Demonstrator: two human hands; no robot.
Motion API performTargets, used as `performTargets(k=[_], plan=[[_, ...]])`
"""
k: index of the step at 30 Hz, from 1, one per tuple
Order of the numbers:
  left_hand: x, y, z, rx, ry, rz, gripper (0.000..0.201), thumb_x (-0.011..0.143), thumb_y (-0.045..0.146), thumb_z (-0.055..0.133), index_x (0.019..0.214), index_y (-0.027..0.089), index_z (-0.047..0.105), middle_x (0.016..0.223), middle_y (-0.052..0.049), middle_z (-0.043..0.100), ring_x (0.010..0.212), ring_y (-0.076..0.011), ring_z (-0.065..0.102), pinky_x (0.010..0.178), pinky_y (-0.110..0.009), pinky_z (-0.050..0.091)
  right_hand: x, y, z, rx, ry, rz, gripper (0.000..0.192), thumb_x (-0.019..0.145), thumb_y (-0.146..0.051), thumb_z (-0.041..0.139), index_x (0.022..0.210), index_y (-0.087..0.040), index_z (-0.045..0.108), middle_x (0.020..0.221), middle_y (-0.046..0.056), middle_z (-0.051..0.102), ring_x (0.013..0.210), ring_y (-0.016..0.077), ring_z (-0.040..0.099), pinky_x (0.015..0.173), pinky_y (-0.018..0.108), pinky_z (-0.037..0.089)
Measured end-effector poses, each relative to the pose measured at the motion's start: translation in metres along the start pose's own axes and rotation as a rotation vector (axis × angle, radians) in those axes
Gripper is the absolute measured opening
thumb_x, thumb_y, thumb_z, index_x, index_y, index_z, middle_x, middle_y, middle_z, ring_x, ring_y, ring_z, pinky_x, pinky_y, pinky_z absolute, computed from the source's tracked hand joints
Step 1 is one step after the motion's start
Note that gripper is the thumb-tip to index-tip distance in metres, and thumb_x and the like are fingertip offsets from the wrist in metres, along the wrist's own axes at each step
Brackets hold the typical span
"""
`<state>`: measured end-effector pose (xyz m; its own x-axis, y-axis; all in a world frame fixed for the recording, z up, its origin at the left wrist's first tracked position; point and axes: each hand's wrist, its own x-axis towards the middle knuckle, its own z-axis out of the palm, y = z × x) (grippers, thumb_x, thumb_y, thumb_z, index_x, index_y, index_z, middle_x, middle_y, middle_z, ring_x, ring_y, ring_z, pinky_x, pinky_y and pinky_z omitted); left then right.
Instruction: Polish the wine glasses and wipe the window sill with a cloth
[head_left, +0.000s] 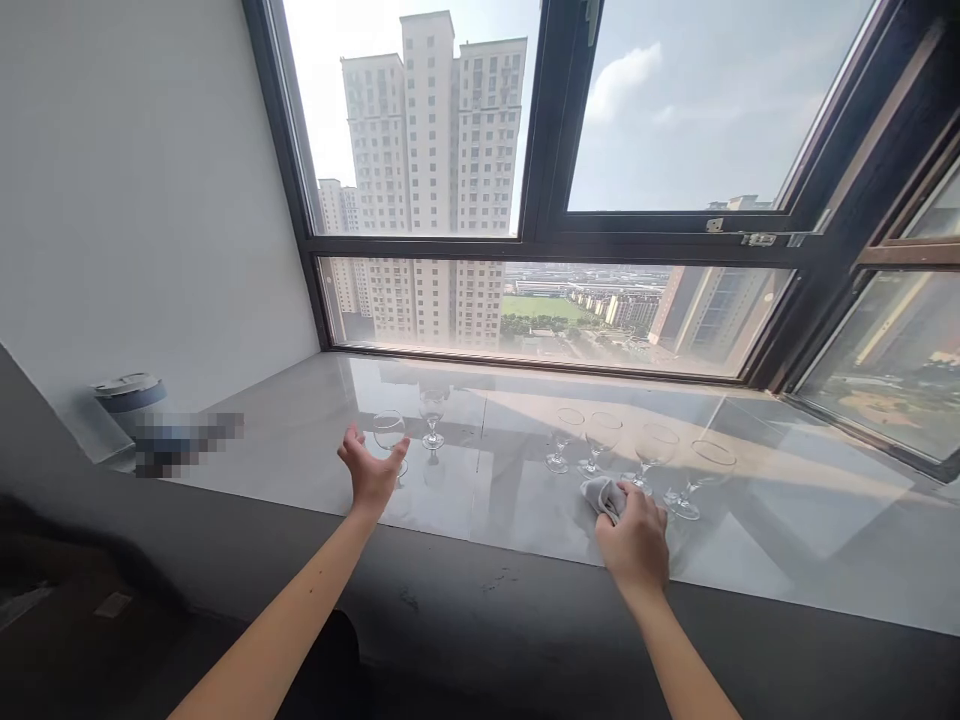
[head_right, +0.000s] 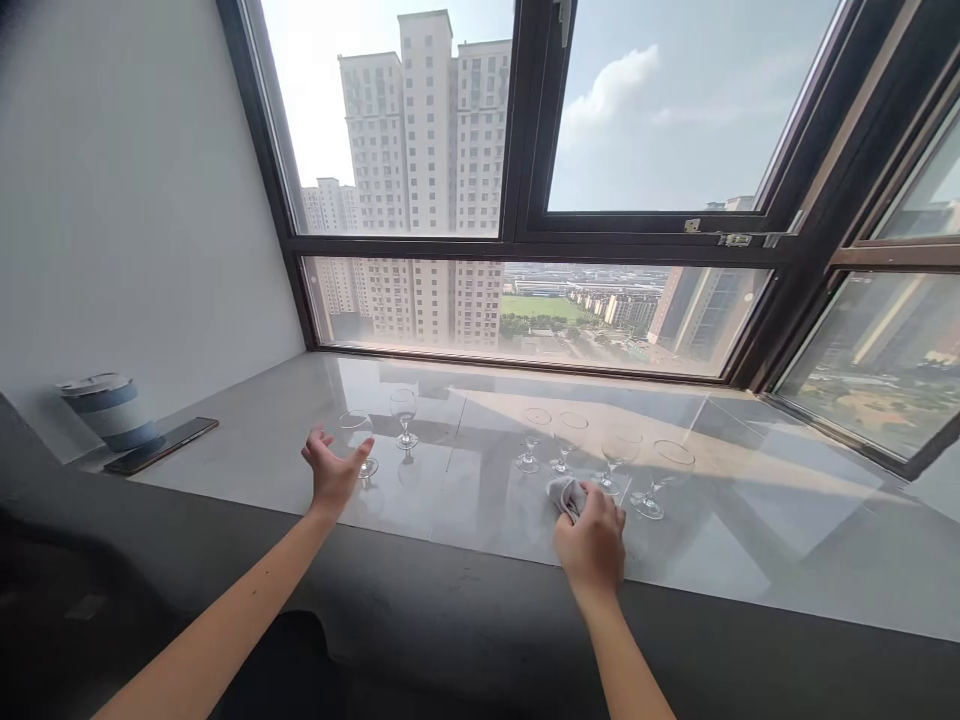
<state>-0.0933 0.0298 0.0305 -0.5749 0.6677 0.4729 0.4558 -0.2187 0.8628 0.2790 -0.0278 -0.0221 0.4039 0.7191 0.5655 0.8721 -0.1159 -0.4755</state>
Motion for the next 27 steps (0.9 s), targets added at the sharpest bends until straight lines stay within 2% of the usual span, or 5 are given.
performTargets(k=[4,8,12,19,27], plan=[[-0.036,0.016,0.007,-0.012,0.097,0.384,0.065,0.071,0.037,0.069,0.123,0.02,0.034,0.123,-0.011,0.035,0.113,-0.0241,0.041,0.098,-0.045,0.038,0.001,0.0,0.002,-0.021,0.006,0.006,0.04,0.076,-0.016,0.048,0.117,-0.019,0.048,0.11,0.01,0.057,0.106,0.0283,0.044,0.066,0.031,0.037],[-0.07,0.044,0.05,-0.104,-0.301,0.546,0.043,0.079,0.028,0.058,0.117,0.023,0.04,0.109,-0.007,0.047,0.097,-0.0191,0.051,0.088,-0.038,0.045,0.002,-0.001,0.003,-0.014,0.011,0.018,0.041,0.075,-0.013,0.048,0.116,-0.02,0.047,0.111,0.009,0.057,0.106,0.0268,0.043,0.068,0.03,0.037],[-0.088,0.071,0.119,-0.092,-0.627,0.447,0.049,0.08,0.031,0.058,0.124,0.024,0.037,0.106,-0.007,0.053,0.099,-0.0198,0.055,0.084,-0.036,0.047,0.002,-0.003,0.001,-0.004,0.017,0.033,0.041,0.074,-0.01,0.048,0.114,-0.02,0.048,0.111,0.008,0.057,0.105,0.0262,0.043,0.068,0.029,0.037],[-0.098,0.105,0.222,-0.148,-0.823,0.101,0.091,0.069,0.042,0.072,0.14,0.02,0.019,0.13,-0.018,0.046,0.12,-0.0264,0.049,0.093,-0.039,0.042,0.004,-0.007,-0.004,0.029,0.028,0.053,0.04,0.073,-0.008,0.046,0.111,-0.021,0.049,0.11,0.007,0.057,0.106,0.0249,0.044,0.072,0.03,0.039],[-0.108,0.117,0.228,-0.151,-0.869,-0.007,0.06,0.074,0.041,0.066,0.124,0.023,0.039,0.111,-0.01,0.058,0.085,-0.0173,0.062,0.067,-0.028,0.047,0.004,-0.006,-0.007,0.046,0.017,0.054,0.039,0.074,-0.008,0.046,0.111,-0.021,0.048,0.111,0.007,0.056,0.106,0.0249,0.044,0.07,0.029,0.04]])
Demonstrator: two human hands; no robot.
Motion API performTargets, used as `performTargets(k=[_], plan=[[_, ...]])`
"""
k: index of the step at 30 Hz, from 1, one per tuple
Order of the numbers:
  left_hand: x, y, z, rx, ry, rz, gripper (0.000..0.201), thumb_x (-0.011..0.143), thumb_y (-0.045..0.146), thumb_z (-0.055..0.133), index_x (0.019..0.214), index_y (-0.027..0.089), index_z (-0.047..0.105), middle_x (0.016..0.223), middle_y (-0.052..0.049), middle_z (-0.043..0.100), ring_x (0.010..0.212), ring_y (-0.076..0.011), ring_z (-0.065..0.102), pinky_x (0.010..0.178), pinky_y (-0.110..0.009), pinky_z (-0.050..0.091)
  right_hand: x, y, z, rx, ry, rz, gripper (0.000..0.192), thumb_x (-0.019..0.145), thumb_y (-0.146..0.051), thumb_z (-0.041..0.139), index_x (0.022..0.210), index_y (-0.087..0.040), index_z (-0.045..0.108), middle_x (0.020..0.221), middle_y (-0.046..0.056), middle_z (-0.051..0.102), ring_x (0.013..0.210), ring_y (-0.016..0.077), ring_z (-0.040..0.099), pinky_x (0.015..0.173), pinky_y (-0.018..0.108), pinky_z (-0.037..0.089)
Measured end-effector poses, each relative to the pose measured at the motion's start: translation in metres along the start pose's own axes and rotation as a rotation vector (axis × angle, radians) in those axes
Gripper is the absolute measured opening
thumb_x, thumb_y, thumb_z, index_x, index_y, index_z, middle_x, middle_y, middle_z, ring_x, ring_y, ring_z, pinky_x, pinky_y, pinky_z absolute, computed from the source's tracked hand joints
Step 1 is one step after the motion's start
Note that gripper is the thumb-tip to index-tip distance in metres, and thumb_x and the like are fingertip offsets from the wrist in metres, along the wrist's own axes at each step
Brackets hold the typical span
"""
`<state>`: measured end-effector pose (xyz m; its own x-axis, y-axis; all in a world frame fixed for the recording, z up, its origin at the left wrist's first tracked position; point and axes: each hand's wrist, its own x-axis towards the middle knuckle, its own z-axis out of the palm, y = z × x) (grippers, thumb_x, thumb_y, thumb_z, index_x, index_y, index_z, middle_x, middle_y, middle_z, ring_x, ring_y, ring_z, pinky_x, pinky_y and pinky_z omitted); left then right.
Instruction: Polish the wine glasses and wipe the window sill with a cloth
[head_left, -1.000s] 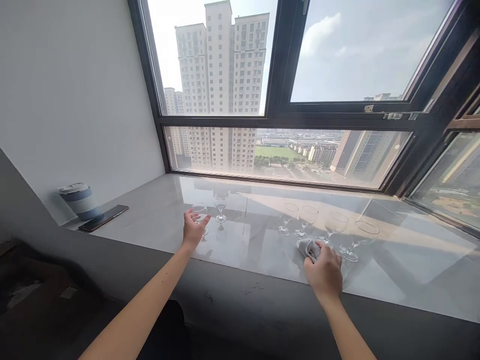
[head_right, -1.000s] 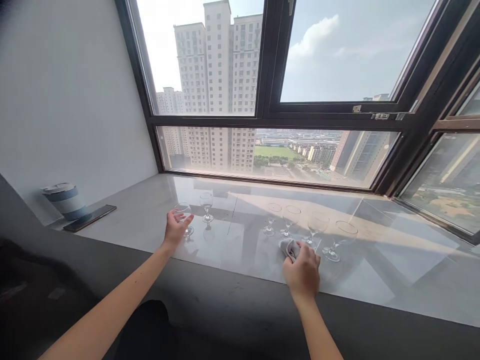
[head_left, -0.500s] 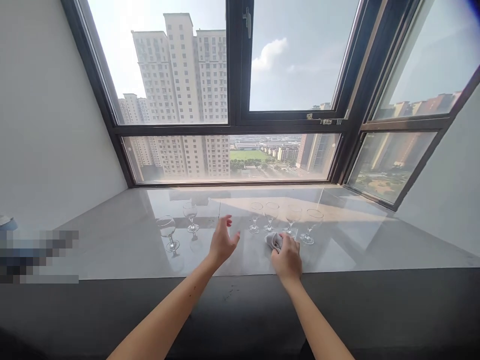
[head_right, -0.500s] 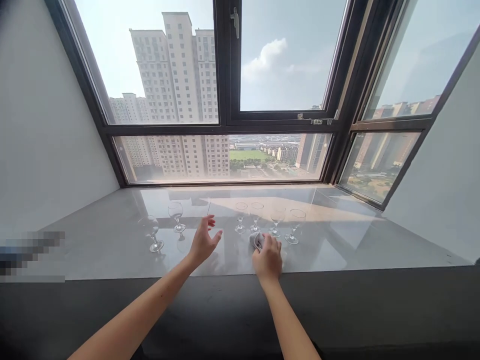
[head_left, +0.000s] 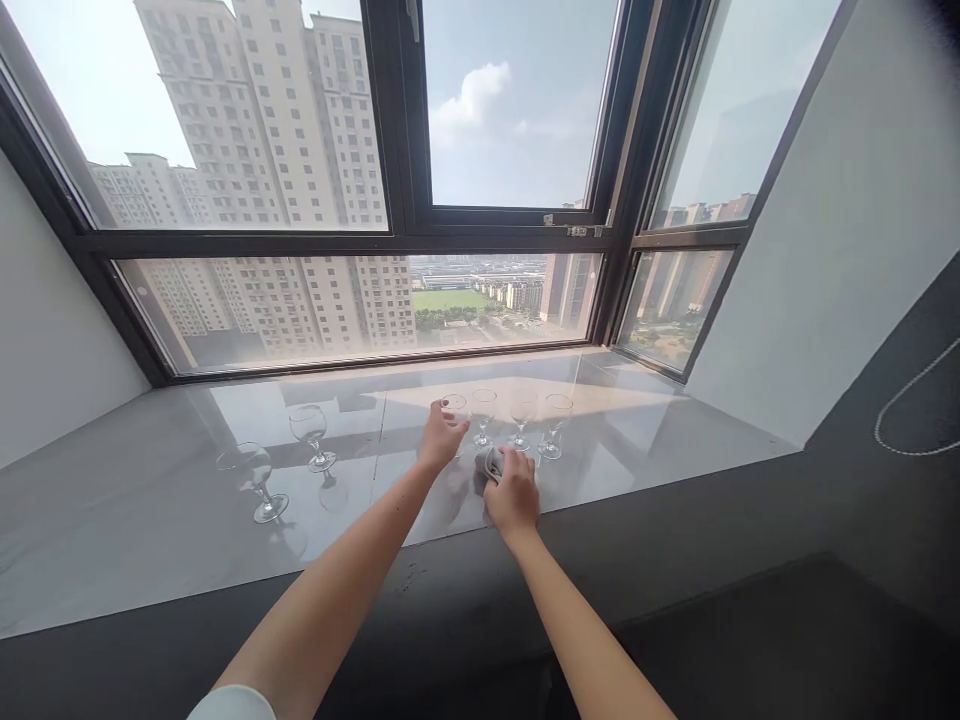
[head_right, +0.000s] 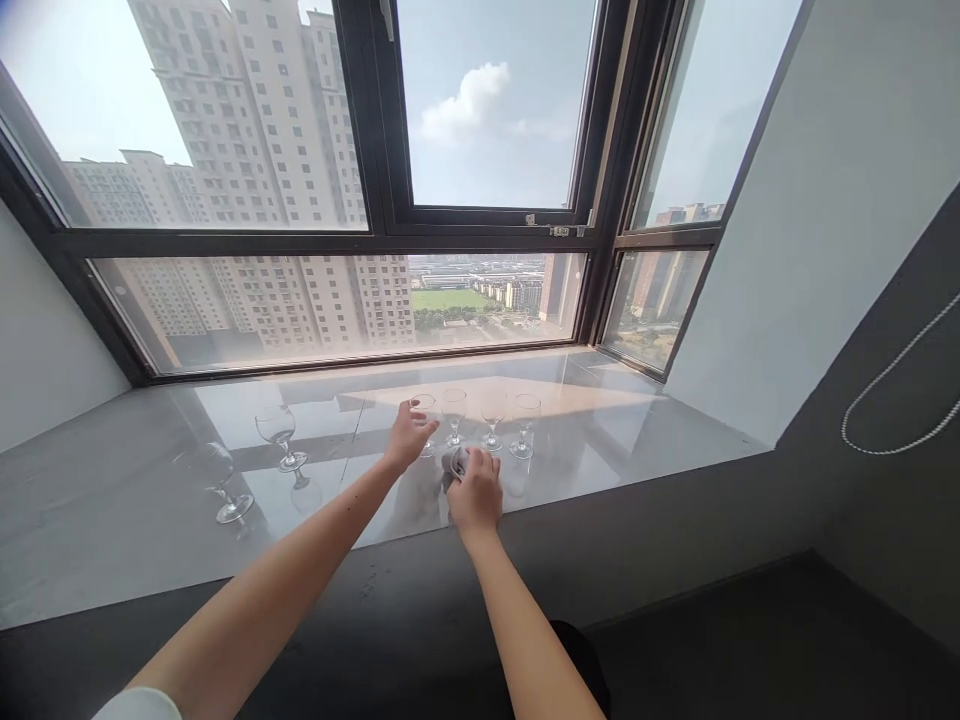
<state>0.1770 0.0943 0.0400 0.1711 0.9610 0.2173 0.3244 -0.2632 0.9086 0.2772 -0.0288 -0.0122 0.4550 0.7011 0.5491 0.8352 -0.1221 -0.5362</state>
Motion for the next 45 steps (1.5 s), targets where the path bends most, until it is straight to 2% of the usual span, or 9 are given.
performTargets(k=[4,10,16,23,26,29,33,38,45], plan=[[-0.033,-0.007,-0.028,-0.001,0.058,0.047,0.057,0.075,0.042,0.065,0.124,0.023,0.04,0.109,-0.009,0.058,0.082,-0.0166,0.063,0.065,-0.028,0.048,0.0,0.001,0.0,-0.002,0.001,-0.004,0.039,0.074,-0.007,0.046,0.111,-0.022,0.048,0.11,0.007,0.056,0.105,0.0245,0.044,0.068,0.029,0.04],[-0.076,-0.027,-0.093,0.05,0.268,0.044,0.059,0.077,0.044,0.063,0.127,0.024,0.04,0.11,-0.009,0.058,0.093,-0.0202,0.062,0.071,-0.031,0.051,-0.001,0.003,0.003,-0.01,-0.011,-0.021,0.038,0.075,-0.008,0.046,0.111,-0.021,0.048,0.111,0.008,0.055,0.108,0.0251,0.043,0.064,0.029,0.04],[-0.068,-0.047,-0.139,0.061,0.5,-0.065,0.059,0.077,0.04,0.063,0.126,0.023,0.037,0.115,-0.01,0.055,0.101,-0.0205,0.06,0.07,-0.029,0.051,-0.001,0.006,0.007,-0.016,0.003,-0.026,0.039,0.076,-0.009,0.046,0.113,-0.02,0.048,0.112,0.008,0.056,0.108,0.025,0.043,0.066,0.029,0.04],[-0.05,-0.054,-0.152,0.108,0.693,-0.072,0.073,0.074,0.033,0.066,0.133,0.022,0.025,0.124,-0.014,0.043,0.117,-0.0242,0.049,0.093,-0.038,0.046,-0.001,0.005,0.007,-0.024,0.008,-0.018,0.04,0.075,-0.009,0.045,0.113,-0.02,0.049,0.111,0.009,0.056,0.108,0.0254,0.043,0.064,0.029,0.039],[-0.059,-0.043,-0.148,0.208,0.762,0.051,0.087,0.07,0.03,0.07,0.138,0.019,0.017,0.136,-0.02,0.028,0.131,-0.0309,0.034,0.102,-0.044,0.039,-0.002,0.005,0.007,-0.023,0.003,-0.016,0.039,0.075,-0.009,0.046,0.113,-0.02,0.048,0.112,0.009,0.056,0.109,0.0252,0.043,0.063,0.028,0.039],[-0.078,-0.025,-0.138,0.33,0.766,0.293,0.092,0.07,0.031,0.07,0.141,0.019,0.013,0.145,-0.02,0.014,0.139,-0.0331,0.017,0.109,-0.047,0.031,-0.002,0.005,0.006,-0.025,-0.002,-0.02,0.039,0.076,-0.01,0.046,0.114,-0.021,0.047,0.113,0.008,0.055,0.109,0.0249,0.043,0.061,0.028,0.038],[-0.09,-0.003,-0.112,0.368,0.649,0.552,0.082,0.075,0.031,0.066,0.14,0.022,0.018,0.144,-0.016,0.022,0.138,-0.0304,0.022,0.113,-0.047,0.026,-0.002,0.003,0.006,-0.037,-0.009,-0.006,0.039,0.076,-0.009,0.048,0.113,-0.021,0.047,0.114,0.008,0.055,0.109,0.0246,0.043,0.06,0.027,0.038],[-0.051,0.01,-0.055,0.207,0.227,0.445,0.064,0.081,0.03,0.059,0.136,0.025,0.028,0.129,-0.011,0.047,0.124,-0.0237,0.046,0.102,-0.041,0.039,-0.003,-0.001,0.004,-0.086,0.069,0.058,0.036,0.078,-0.009,0.047,0.112,-0.02,0.05,0.11,0.009,0.056,0.107,0.0253,0.044,0.068,0.029,0.039],[0.011,0.023,0.025,0.042,-0.039,0.254,0.099,0.063,0.041,0.078,0.142,0.022,0.021,0.142,-0.018,0.038,0.129,-0.0297,0.041,0.103,-0.042,0.036,-0.002,0.0,0.002,-0.09,0.106,0.041,0.035,0.08,-0.006,0.042,0.11,-0.021,0.051,0.112,0.008,0.055,0.106,0.0245,0.044,0.078,0.032,0.039]])
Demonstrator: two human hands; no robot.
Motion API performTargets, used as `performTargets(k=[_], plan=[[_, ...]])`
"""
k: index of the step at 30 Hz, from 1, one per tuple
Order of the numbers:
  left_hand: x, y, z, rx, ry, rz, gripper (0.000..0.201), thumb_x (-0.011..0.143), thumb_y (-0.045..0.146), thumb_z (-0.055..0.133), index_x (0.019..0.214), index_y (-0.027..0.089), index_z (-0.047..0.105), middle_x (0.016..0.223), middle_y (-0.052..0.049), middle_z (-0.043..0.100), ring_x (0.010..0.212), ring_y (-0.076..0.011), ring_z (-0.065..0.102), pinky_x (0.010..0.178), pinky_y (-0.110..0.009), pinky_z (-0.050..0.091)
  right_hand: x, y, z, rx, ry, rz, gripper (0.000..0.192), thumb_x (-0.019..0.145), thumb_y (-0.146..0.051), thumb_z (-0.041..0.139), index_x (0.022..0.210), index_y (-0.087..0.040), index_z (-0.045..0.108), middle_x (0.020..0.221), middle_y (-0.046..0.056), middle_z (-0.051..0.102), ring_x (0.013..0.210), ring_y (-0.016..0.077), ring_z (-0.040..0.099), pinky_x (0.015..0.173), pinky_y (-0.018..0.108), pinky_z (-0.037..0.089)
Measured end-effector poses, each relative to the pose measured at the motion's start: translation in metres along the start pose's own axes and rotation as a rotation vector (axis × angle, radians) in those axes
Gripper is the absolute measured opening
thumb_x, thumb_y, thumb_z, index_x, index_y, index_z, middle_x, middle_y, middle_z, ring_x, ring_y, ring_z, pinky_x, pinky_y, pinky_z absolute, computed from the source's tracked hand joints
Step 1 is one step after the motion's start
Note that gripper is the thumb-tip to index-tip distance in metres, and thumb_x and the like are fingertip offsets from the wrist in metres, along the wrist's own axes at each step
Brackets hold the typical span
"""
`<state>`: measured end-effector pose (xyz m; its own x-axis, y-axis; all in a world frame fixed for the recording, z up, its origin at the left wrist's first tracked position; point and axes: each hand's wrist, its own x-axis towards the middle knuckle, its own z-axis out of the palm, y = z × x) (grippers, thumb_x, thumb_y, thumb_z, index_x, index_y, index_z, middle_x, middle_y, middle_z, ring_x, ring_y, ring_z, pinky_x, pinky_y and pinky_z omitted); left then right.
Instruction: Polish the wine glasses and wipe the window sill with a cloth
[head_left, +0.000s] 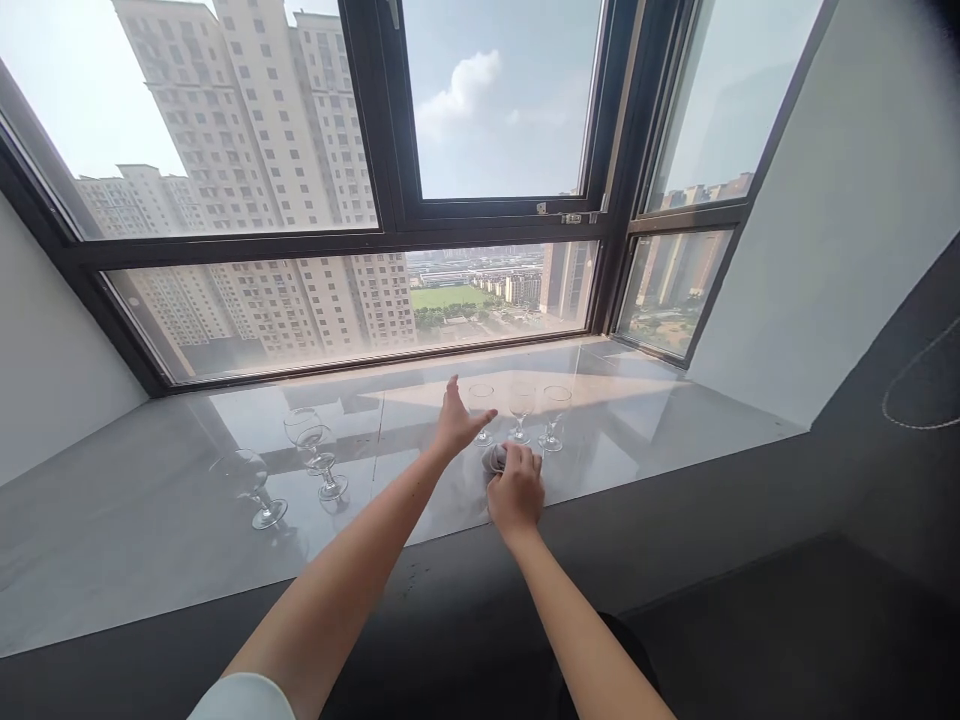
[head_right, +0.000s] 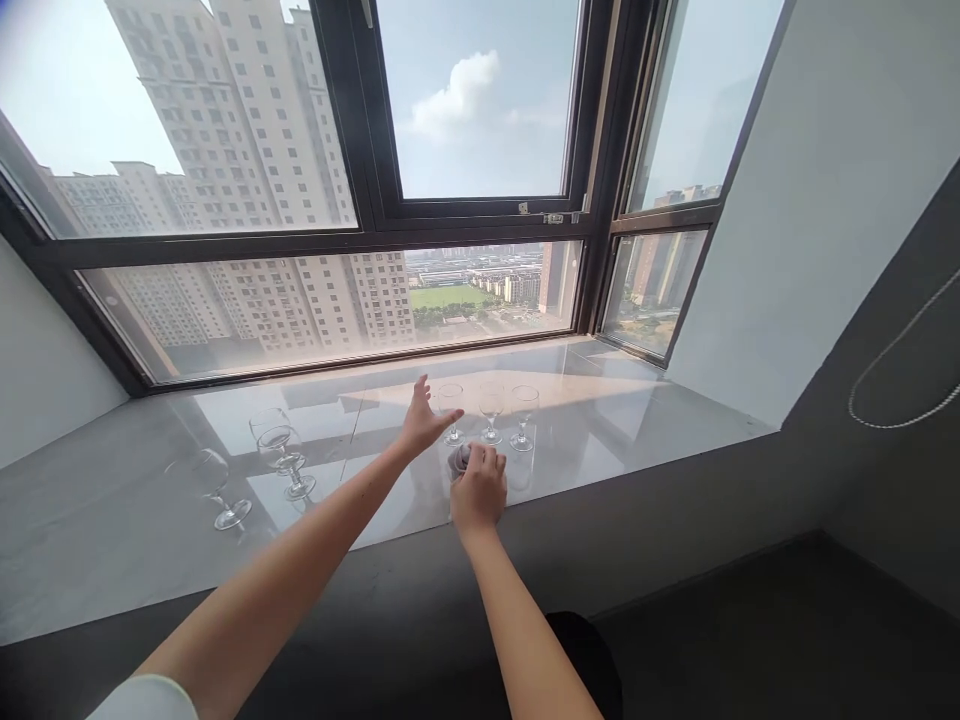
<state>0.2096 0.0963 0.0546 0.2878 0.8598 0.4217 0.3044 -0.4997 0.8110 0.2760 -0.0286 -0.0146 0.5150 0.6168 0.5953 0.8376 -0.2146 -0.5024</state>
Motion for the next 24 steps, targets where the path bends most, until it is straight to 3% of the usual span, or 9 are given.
performTargets(k=[2,4,8,14,18,24], plan=[[0.006,0.002,0.014,-0.033,-0.036,-0.029,0.096,0.064,0.037,0.078,0.141,0.023,0.024,0.136,-0.017,0.044,0.121,-0.0276,0.049,0.098,-0.041,0.04,0.0,0.001,0.0,0.008,-0.01,-0.006,0.036,0.079,-0.005,0.042,0.109,-0.021,0.051,0.111,0.008,0.055,0.106,0.0241,0.044,0.078,0.031,0.039],[0.008,0.004,0.022,-0.012,-0.034,-0.049,0.08,0.068,0.033,0.075,0.136,0.023,0.033,0.125,-0.013,0.053,0.108,-0.0235,0.057,0.092,-0.037,0.044,0.001,0.002,0.001,0.011,-0.013,-0.005,0.036,0.078,-0.004,0.042,0.11,-0.021,0.052,0.111,0.008,0.055,0.105,0.0239,0.044,0.078,0.031,0.039],[0.006,0.001,0.011,0.099,0.033,-0.049,0.059,0.072,0.032,0.069,0.125,0.021,0.043,0.114,-0.01,0.058,0.095,-0.0191,0.06,0.082,-0.032,0.046,0.0,0.002,0.001,0.012,-0.015,-0.009,0.035,0.079,-0.005,0.042,0.109,-0.021,0.053,0.111,0.008,0.056,0.105,0.0242,0.043,0.079,0.031,0.039],[0.01,-0.009,-0.062,0.344,0.077,-0.179,0.056,0.066,0.039,0.071,0.114,0.024,0.047,0.109,-0.01,0.063,0.11,-0.026,0.054,0.082,-0.033,0.042,0.0,0.001,0.001,0.009,-0.036,-0.003,0.034,0.079,-0.004,0.042,0.106,-0.02,0.055,0.11,0.009,0.055,0.103,0.0244,0.043,0.073,0.031,0.038],[0.021,-0.014,-0.115,0.524,0.054,-0.334,0.057,0.062,0.031,0.07,0.113,0.022,0.046,0.103,-0.012,0.064,0.104,-0.0284,0.057,0.077,-0.033,0.042,-0.001,0.002,0.004,-0.006,-0.017,-0.011,0.033,0.079,-0.004,0.043,0.105,-0.021,0.055,0.109,0.008,0.055,0.101,0.0239,0.043,0.071,0.03,0.037],[0.036,-0.015,-0.162,0.737,-0.046,-0.476,0.062,0.06,0.027,0.065,0.118,0.019,0.045,0.132,-0.021,0.043,0.099,-0.03,0.06,0.071,-0.034,0.046,-0.002,0.004,0.006,-0.019,-0.008,-0.024,0.031,0.079,-0.005,0.043,0.104,-0.021,0.054,0.109,0.007,0.056,0.102,0.0239,0.043,0.069,0.03,0.036]])
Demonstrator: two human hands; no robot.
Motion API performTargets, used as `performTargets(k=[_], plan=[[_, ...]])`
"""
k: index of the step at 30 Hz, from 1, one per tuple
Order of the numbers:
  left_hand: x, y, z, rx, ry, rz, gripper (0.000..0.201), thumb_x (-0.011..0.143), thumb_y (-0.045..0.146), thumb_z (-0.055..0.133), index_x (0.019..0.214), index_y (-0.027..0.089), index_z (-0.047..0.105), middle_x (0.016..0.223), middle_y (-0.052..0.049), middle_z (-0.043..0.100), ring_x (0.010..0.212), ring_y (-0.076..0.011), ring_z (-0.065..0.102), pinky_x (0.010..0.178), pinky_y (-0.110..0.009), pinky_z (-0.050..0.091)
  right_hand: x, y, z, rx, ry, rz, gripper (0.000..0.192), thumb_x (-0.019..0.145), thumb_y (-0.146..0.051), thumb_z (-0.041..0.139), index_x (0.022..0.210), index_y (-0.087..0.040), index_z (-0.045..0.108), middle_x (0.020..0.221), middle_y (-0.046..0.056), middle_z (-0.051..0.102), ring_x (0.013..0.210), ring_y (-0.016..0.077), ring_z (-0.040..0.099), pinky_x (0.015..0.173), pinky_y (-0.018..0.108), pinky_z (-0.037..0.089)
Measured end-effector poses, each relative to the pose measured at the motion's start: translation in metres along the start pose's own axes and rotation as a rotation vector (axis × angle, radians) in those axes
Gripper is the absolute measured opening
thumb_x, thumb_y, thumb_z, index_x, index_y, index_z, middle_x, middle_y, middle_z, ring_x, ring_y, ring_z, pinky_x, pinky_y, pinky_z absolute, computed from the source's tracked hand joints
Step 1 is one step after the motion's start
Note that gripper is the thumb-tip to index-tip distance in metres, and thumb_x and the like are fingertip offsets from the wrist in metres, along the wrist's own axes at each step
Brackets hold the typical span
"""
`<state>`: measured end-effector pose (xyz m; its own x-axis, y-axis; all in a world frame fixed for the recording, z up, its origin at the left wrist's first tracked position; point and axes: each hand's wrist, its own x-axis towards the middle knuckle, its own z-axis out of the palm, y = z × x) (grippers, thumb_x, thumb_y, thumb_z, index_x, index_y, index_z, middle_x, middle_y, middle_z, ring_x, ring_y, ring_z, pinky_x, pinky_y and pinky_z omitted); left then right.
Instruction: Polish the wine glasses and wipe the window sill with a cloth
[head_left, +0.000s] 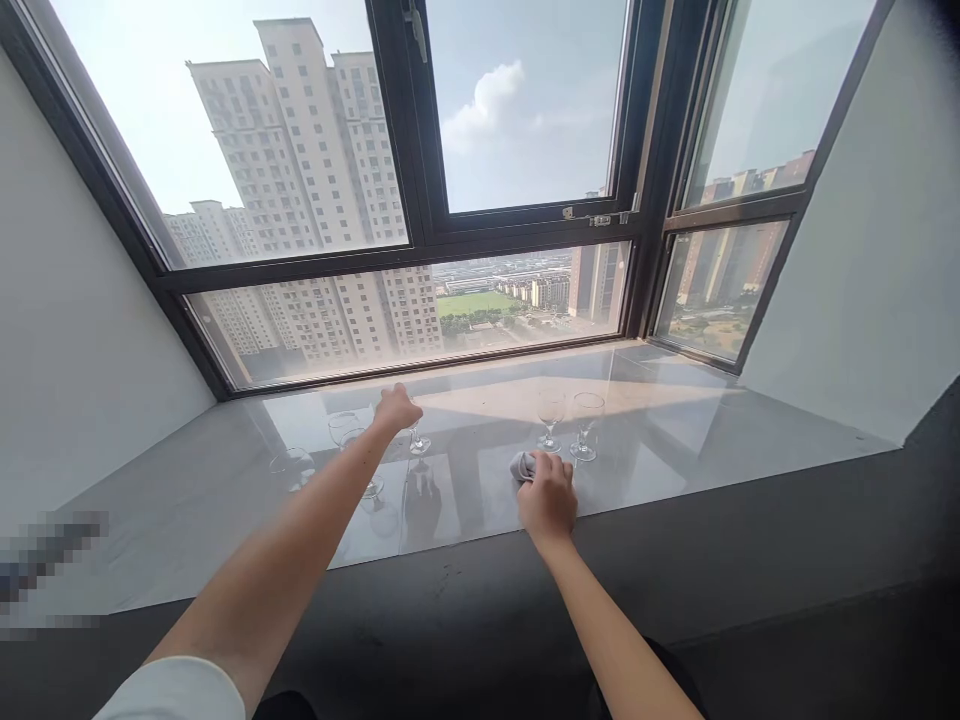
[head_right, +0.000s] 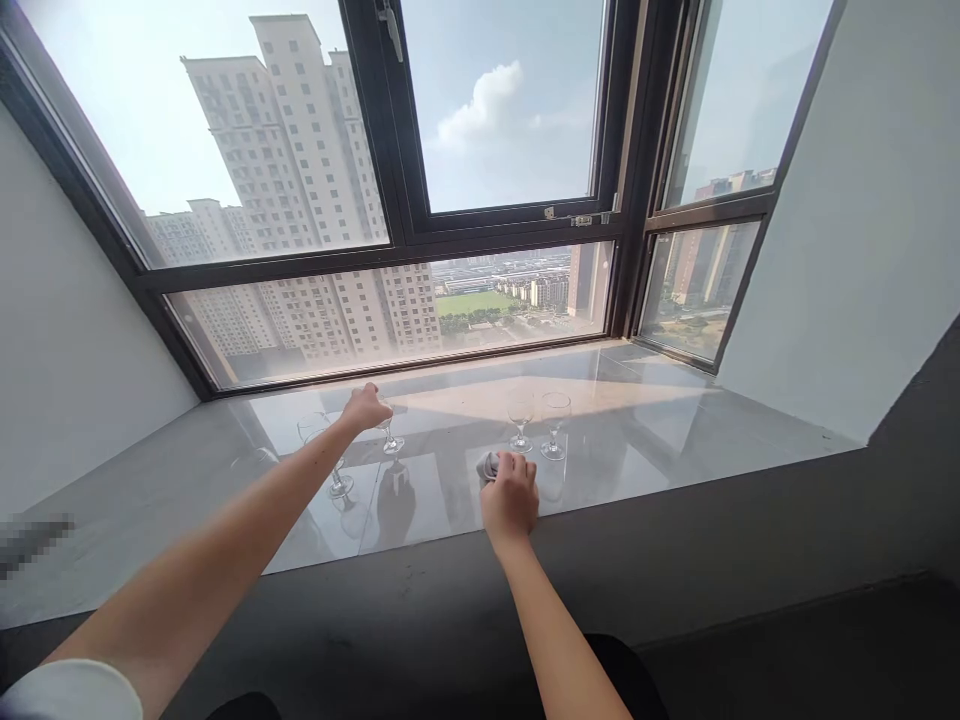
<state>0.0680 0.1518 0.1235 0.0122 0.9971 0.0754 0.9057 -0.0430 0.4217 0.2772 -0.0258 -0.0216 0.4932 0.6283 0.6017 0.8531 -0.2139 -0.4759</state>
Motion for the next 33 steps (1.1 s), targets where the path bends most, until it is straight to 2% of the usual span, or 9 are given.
performTargets(k=[6,13,20,25,29,31,33], plan=[[0.002,-0.002,-0.017,0.171,-0.01,-0.011,0.056,0.064,0.028,0.063,0.116,0.019,0.045,0.117,-0.019,0.056,0.108,-0.034,0.056,0.077,-0.038,0.045,0.0,-0.001,-0.002,0.001,-0.011,0.003,0.031,0.08,-0.006,0.043,0.105,-0.021,0.054,0.11,0.007,0.056,0.102,0.0243,0.044,0.068,0.03,0.036],[0.003,-0.006,-0.023,0.28,0.079,0.023,0.047,0.067,0.023,0.061,0.112,0.018,0.046,0.119,-0.021,0.052,0.114,-0.0374,0.048,0.076,-0.038,0.046,0.001,-0.002,-0.004,0.005,-0.015,0.009,0.031,0.08,-0.006,0.042,0.104,-0.021,0.055,0.109,0.007,0.056,0.101,0.0239,0.044,0.07,0.03,0.037],[0.01,-0.022,-0.024,0.341,0.006,-0.047,0.056,0.072,0.021,0.058,0.125,0.019,0.039,0.121,-0.021,0.051,0.113,-0.0351,0.049,0.072,-0.035,0.048,0.0,0.0,-0.001,-0.01,-0.011,0.007,0.032,0.08,-0.004,0.044,0.104,-0.021,0.055,0.109,0.007,0.056,0.101,0.0232,0.044,0.068,0.028,0.036],[0.017,-0.029,-0.022,0.432,0.002,-0.019,0.059,0.072,0.023,0.058,0.128,0.02,0.039,0.125,-0.02,0.051,0.111,-0.0337,0.052,0.086,-0.043,0.043,0.0,0.001,-0.001,-0.015,-0.01,0.003,0.033,0.08,-0.004,0.043,0.106,-0.021,0.055,0.11,0.007,0.056,0.102,0.0232,0.043,0.066,0.028,0.035],[0.016,-0.022,-0.024,0.468,0.067,0.025,0.058,0.071,0.032,0.06,0.126,0.019,0.044,0.129,-0.02,0.049,0.119,-0.0347,0.047,0.098,-0.048,0.034,0.0,0.0,-0.001,-0.013,-0.023,0.009,0.033,0.08,-0.004,0.042,0.105,-0.022,0.055,0.11,0.006,0.056,0.102,0.0228,0.043,0.067,0.028,0.035],[0.011,-0.012,-0.023,0.458,0.148,0.106,0.056,0.073,0.038,0.059,0.123,0.018,0.047,0.129,-0.019,0.048,0.122,-0.0346,0.044,0.101,-0.047,0.032,0.0,-0.001,-0.001,-0.014,-0.026,0.015,0.033,0.08,-0.004,0.042,0.105,-0.022,0.055,0.111,0.006,0.056,0.102,0.0227,0.043,0.067,0.028,0.035],[0.003,0.004,-0.017,0.394,0.205,0.209,0.054,0.075,0.04,0.057,0.123,0.018,0.047,0.127,-0.018,0.05,0.121,-0.0336,0.046,0.097,-0.044,0.036,0.0,-0.003,-0.001,-0.019,-0.026,0.028,0.033,0.08,-0.005,0.043,0.106,-0.021,0.054,0.111,0.006,0.056,0.102,0.0229,0.043,0.068,0.028,0.035]])
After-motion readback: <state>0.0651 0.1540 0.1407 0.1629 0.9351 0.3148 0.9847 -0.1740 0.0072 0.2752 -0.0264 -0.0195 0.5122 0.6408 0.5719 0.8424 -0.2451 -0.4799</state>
